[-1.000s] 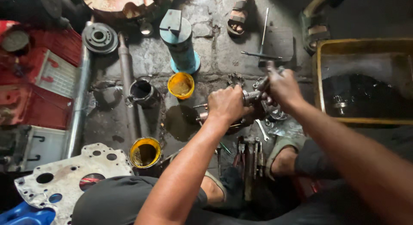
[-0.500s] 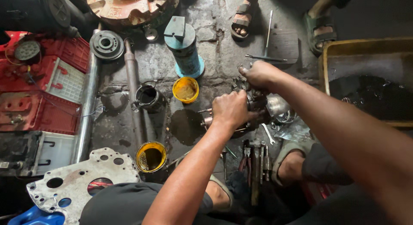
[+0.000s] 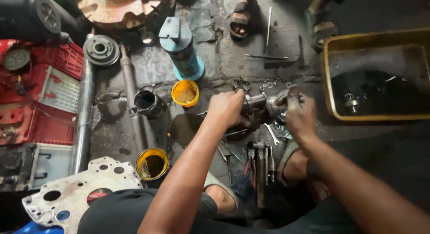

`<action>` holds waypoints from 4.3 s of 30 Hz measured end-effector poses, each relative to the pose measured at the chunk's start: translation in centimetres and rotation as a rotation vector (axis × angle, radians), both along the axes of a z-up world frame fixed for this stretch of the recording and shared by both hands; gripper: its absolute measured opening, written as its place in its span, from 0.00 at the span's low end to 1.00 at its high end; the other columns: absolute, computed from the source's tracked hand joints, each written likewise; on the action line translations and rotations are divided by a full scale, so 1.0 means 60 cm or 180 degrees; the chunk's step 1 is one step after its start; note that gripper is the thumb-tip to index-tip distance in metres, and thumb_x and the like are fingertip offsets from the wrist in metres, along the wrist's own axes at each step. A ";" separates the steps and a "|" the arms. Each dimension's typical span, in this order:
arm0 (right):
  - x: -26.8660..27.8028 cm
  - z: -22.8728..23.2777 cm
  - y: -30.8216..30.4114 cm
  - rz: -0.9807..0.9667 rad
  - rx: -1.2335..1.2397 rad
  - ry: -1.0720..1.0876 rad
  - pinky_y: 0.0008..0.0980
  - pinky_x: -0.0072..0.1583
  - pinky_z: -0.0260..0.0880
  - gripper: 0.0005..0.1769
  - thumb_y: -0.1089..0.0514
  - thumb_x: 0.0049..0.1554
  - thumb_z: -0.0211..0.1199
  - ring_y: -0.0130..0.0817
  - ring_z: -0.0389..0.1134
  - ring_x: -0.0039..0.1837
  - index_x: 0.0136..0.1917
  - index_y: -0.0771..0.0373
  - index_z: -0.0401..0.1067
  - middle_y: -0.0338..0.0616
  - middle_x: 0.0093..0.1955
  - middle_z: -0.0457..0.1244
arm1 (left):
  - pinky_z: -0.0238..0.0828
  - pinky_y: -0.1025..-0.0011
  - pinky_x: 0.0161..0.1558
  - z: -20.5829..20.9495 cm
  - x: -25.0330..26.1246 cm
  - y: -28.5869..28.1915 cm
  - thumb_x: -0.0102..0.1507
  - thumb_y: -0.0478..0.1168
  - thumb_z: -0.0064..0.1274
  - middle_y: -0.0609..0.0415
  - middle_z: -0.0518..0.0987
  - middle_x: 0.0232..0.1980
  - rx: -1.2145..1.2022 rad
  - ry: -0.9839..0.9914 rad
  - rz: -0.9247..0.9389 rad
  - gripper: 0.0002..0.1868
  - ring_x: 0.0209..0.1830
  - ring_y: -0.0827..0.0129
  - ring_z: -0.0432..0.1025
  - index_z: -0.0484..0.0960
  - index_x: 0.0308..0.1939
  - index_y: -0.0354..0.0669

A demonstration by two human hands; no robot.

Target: The person disassembles a cylindrical mechanical part, likely a starter motor, using a wrench and other tools. They remove bolts, separate components, and wipe the parts with a cloth.

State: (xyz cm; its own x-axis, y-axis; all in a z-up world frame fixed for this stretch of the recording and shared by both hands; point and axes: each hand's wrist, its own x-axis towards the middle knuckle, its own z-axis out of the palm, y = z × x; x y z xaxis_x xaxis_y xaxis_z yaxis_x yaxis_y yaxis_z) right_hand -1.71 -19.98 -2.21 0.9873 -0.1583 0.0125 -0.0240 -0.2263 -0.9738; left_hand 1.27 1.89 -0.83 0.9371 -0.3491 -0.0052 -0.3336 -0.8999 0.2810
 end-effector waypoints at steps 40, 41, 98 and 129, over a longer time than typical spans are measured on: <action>-0.022 -0.029 0.063 -0.0354 0.1495 0.2367 0.28 0.27 0.51 0.09 0.56 0.49 0.75 0.26 0.56 0.26 0.41 0.59 0.77 0.37 0.31 0.66 | 0.75 0.49 0.36 0.011 0.011 -0.004 0.48 0.34 0.57 0.38 0.81 0.31 0.0199 0.0041 -0.0323 0.13 0.34 0.41 0.78 0.77 0.35 0.38; -0.020 -0.026 0.063 -0.0335 0.1519 0.2405 0.27 0.28 0.51 0.09 0.56 0.49 0.75 0.25 0.56 0.26 0.42 0.59 0.78 0.36 0.30 0.65 | 0.75 0.49 0.36 0.012 0.013 -0.003 0.48 0.34 0.57 0.38 0.81 0.31 0.0205 0.0041 -0.0316 0.12 0.34 0.41 0.78 0.77 0.35 0.38; -0.044 0.043 0.007 0.0010 -0.0120 0.1393 0.40 0.35 0.65 0.25 0.45 0.64 0.55 0.40 0.67 0.32 0.41 0.69 0.78 0.53 0.31 0.68 | 0.76 0.50 0.39 0.014 0.011 -0.011 0.47 0.36 0.63 0.39 0.82 0.34 0.0158 0.0140 -0.0168 0.18 0.37 0.42 0.78 0.78 0.40 0.40; -0.067 -0.047 0.036 0.0183 -0.1024 0.0122 0.35 0.53 0.70 0.15 0.60 0.61 0.61 0.41 0.73 0.50 0.57 0.70 0.78 0.55 0.50 0.72 | 0.73 0.49 0.38 0.040 0.002 -0.010 0.45 0.62 0.72 0.43 0.82 0.34 0.0029 0.0054 -0.0382 0.38 0.37 0.43 0.77 0.74 0.46 0.43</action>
